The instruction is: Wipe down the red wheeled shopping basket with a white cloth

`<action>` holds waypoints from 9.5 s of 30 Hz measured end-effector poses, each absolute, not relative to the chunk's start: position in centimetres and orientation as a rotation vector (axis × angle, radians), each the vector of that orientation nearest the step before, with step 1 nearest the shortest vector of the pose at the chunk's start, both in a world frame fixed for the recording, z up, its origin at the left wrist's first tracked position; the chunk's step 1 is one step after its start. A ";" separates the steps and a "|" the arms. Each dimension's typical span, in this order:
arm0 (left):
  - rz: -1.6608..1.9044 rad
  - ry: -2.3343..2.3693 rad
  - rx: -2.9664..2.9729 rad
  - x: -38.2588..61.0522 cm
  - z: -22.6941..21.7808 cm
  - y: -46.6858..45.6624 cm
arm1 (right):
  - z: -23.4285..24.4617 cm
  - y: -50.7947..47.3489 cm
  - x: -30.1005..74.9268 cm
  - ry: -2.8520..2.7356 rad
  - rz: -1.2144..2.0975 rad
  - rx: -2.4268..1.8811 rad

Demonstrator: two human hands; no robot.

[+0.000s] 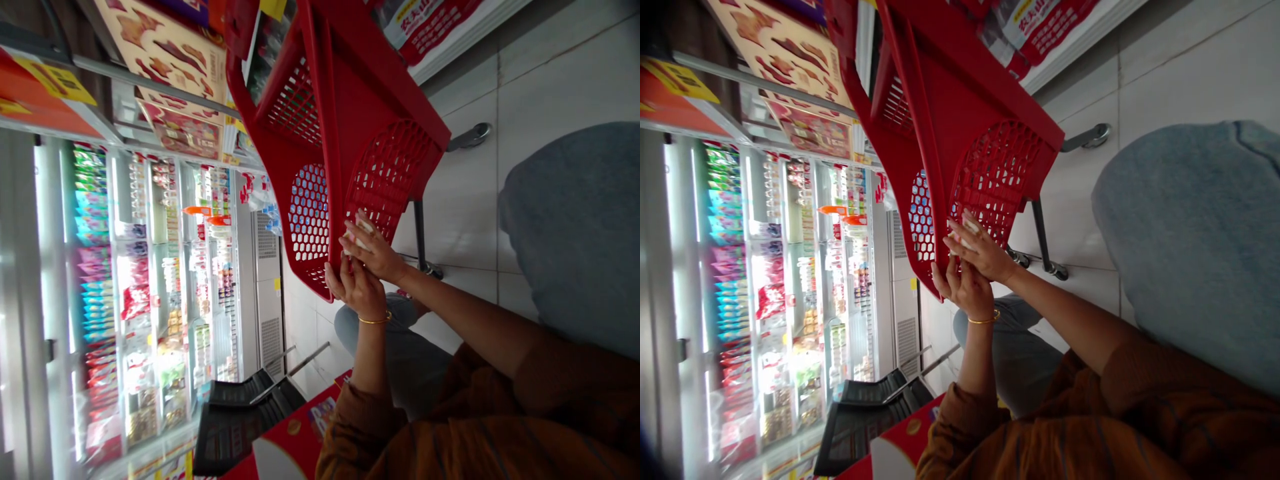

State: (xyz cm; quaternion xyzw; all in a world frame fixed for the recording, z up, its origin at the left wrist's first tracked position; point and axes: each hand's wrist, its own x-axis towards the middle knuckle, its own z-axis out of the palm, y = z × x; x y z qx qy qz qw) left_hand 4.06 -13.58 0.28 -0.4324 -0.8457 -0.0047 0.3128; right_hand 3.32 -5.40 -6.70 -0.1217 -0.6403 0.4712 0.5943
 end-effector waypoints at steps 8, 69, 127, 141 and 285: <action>-0.004 -2.227 -1.145 4.1 0.4 -13.3 | -10.7 -6.4 3.5 -1.514 1.075 -0.373; 0.026 -2.039 -1.218 0.3 0.1 -15.5 | -11.1 -7.4 3.5 -1.502 1.090 -0.374; 0.094 -2.201 -1.189 2.0 0.0 -9.8 | -7.9 -1.9 2.9 -1.495 1.170 -0.304; 0.106 -2.191 -1.197 0.7 0.0 -10.5 | -15.3 -6.1 2.9 -1.479 1.090 -0.506; 0.172 -2.307 -1.089 1.8 -1.9 -7.7 | -16.9 -5.4 2.5 -1.446 1.194 -0.579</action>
